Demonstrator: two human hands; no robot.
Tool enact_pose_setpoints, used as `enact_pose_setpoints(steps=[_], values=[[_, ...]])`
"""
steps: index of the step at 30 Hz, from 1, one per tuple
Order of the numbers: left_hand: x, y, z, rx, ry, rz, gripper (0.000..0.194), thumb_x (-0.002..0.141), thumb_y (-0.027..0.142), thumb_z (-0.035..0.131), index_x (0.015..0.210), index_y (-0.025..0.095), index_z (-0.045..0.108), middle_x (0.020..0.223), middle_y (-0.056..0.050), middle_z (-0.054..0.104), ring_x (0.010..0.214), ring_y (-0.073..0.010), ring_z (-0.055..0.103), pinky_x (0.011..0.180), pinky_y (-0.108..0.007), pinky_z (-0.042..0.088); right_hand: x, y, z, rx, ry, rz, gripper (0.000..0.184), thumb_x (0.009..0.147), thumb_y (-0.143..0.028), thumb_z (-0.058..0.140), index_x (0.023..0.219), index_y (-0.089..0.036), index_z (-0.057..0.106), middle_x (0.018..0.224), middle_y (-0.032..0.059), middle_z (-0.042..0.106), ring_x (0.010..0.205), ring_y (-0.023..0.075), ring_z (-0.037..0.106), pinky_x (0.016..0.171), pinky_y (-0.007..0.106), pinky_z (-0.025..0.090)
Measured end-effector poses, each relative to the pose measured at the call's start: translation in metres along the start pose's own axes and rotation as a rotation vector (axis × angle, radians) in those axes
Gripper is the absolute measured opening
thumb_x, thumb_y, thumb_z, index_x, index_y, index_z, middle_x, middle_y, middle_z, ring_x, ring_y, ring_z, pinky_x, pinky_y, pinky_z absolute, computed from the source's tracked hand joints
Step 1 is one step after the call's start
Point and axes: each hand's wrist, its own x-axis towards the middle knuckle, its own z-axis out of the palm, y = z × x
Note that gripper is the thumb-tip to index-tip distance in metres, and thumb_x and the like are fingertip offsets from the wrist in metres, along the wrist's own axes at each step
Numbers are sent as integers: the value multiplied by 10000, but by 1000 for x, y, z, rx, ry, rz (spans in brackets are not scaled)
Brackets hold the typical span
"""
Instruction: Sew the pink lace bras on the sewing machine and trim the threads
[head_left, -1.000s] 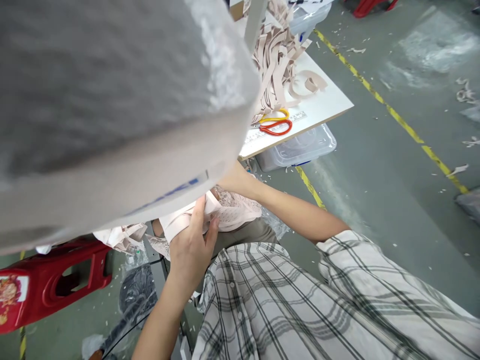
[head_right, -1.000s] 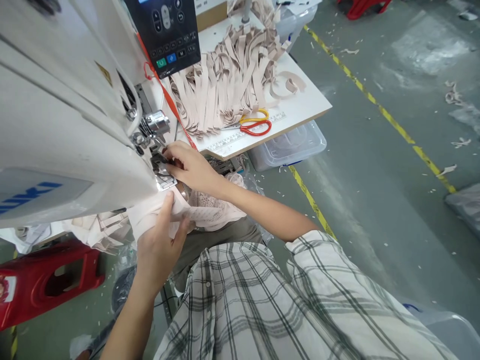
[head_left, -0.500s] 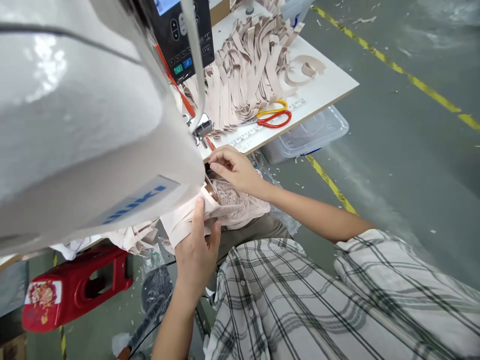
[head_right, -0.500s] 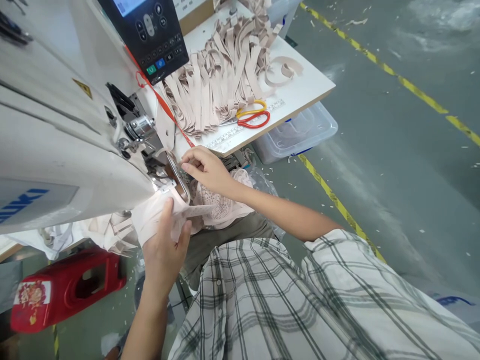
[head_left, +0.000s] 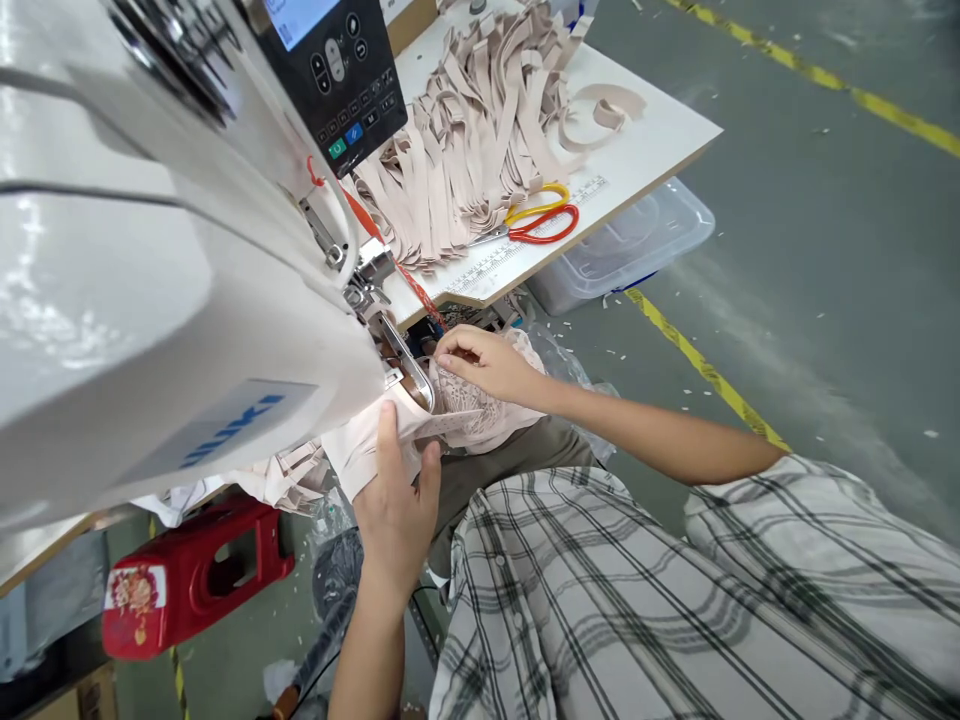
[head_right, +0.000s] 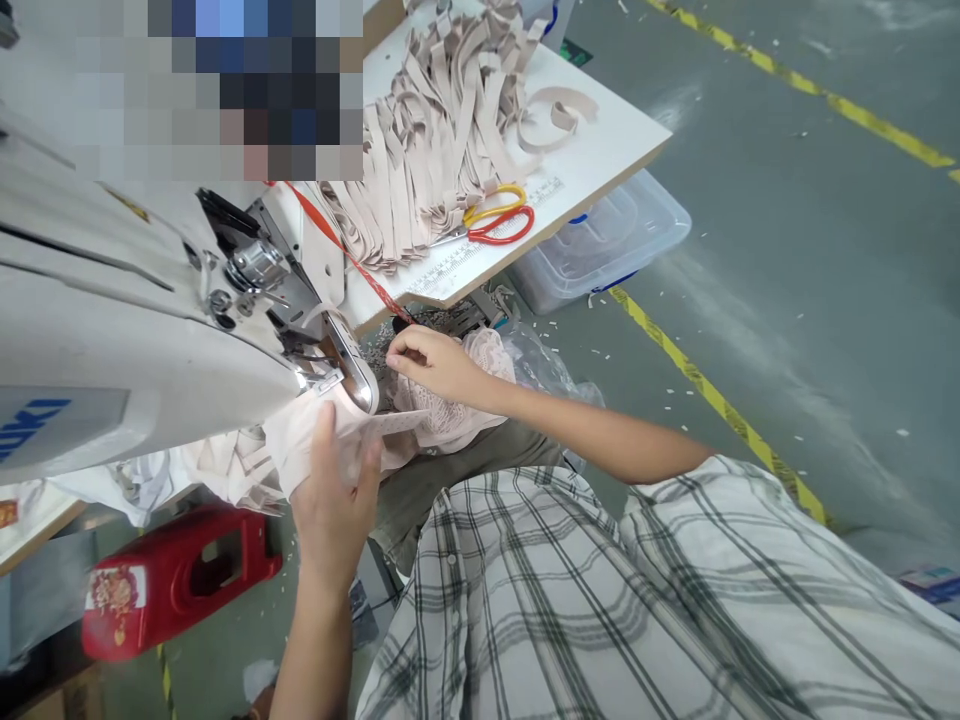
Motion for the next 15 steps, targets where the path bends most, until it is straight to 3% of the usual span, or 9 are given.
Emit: enact_pose_setpoints(steps=[10,15], values=[[-2,1,1,-11,61,-18,762,931,417,608,1543,122,264,1477,-230,495,1353,-332,511,1038,-425,512,-21,17,3,31,-46,24,216,937,-376,557,891,-187,652,913,58,657,791,157,595,670,280,458],[-3,0,-1,-35,28,-56,767,937,421,596,1547,113,247,1477,-244,490,1318,-330,549,977,-413,550,-26,19,5,48,-65,39,230,939,-382,543,883,-182,642,905,60,653,766,158,587,665,286,448]])
